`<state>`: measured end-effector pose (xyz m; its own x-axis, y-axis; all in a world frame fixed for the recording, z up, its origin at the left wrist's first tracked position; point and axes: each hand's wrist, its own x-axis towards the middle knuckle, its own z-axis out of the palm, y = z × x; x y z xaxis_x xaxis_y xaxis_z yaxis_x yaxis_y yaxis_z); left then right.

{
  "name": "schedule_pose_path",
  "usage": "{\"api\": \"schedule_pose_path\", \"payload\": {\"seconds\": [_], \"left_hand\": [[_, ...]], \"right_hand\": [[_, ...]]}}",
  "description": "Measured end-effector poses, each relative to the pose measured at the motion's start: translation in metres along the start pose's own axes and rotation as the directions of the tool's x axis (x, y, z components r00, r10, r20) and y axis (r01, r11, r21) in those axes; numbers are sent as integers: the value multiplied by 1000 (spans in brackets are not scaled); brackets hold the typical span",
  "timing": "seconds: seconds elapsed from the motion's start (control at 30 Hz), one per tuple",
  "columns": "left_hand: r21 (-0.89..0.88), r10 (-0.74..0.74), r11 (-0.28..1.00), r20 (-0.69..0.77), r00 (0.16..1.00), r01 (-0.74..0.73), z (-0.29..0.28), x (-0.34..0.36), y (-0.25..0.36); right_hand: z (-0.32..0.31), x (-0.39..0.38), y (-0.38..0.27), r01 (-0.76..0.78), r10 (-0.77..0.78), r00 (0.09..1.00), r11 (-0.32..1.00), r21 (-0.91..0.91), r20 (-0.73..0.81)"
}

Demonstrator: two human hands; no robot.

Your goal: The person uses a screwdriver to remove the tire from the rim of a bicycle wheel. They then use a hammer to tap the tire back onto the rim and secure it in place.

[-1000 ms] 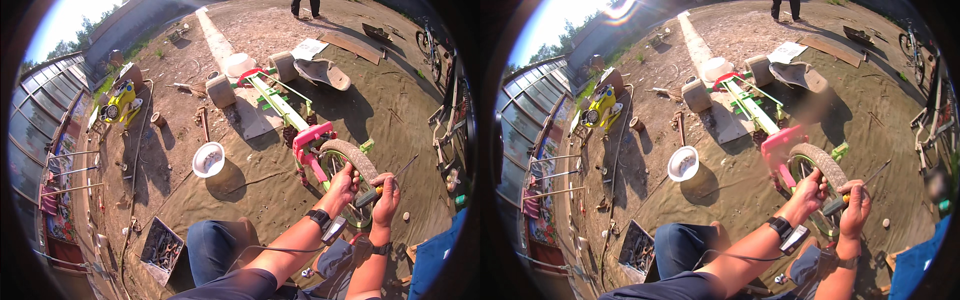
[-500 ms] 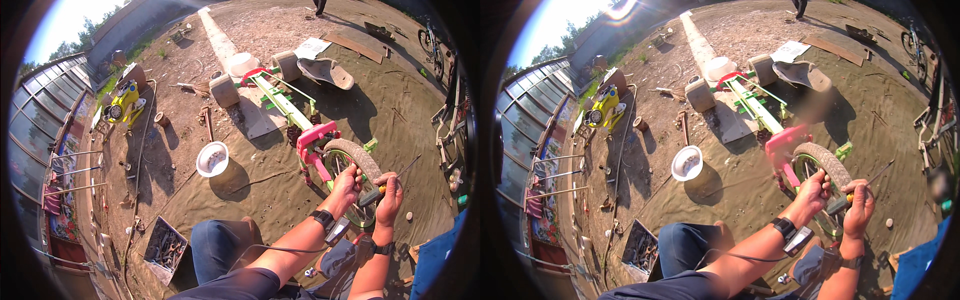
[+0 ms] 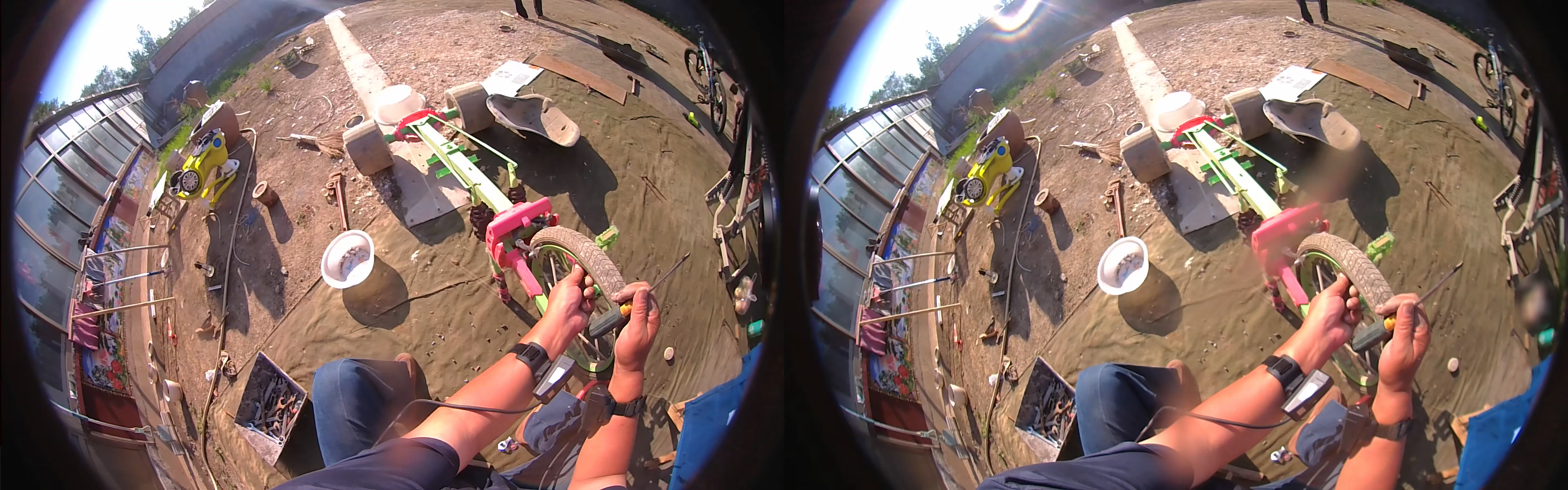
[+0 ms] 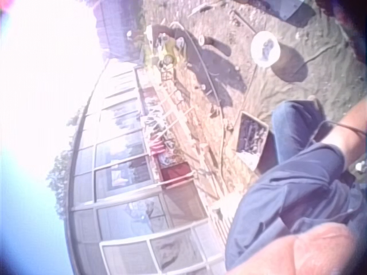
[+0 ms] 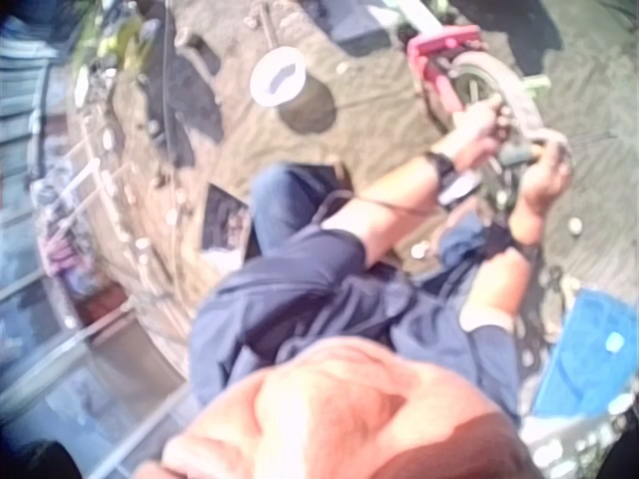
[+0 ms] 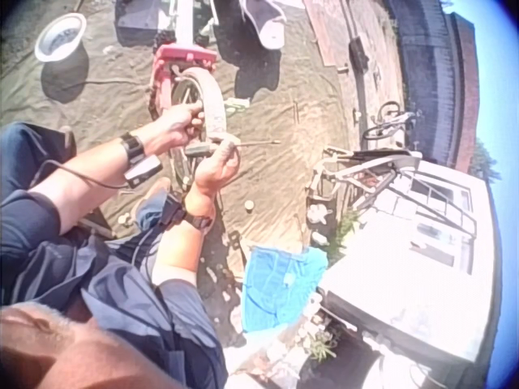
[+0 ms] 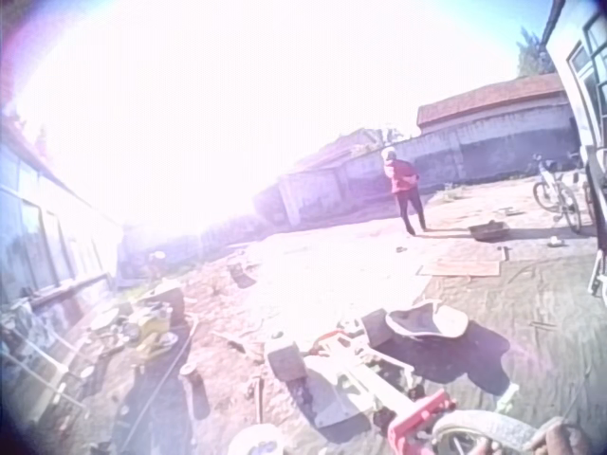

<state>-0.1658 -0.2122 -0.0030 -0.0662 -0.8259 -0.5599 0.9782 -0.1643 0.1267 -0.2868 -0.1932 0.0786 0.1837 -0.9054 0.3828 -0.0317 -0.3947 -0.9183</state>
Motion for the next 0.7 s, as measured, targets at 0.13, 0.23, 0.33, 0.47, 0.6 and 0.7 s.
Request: {"api": "schedule_pose_path", "payload": {"seconds": [0.13,0.23,0.33,0.47,0.6,0.7], "left_hand": [[3,-6,1000,-23,1000,6,10,-5,1],[-30,-9,1000,-21,1000,8,6,-7,1],[-14,-11,1000,-15,1000,11,0,-6,-1],[-12,6,1000,12,1000,-5,-8,6,-3],[-39,-14,999,41,999,16,-6,5,-2],[-37,-19,999,-6,1000,19,-2,1,-3]], "right_hand": [[-3,0,2,6,-6,1000,1000,-7,-3],[-2,0,2,4,-4,1000,1000,-5,0],[-2,1,1,6,-6,1000,1000,-3,-2],[0,0,1,9,-9,1000,1000,-7,3],[-1,0,1,-3,3,1000,1000,-23,-5],[0,0,-1,-1,1,1000,1000,-20,-9]]}}
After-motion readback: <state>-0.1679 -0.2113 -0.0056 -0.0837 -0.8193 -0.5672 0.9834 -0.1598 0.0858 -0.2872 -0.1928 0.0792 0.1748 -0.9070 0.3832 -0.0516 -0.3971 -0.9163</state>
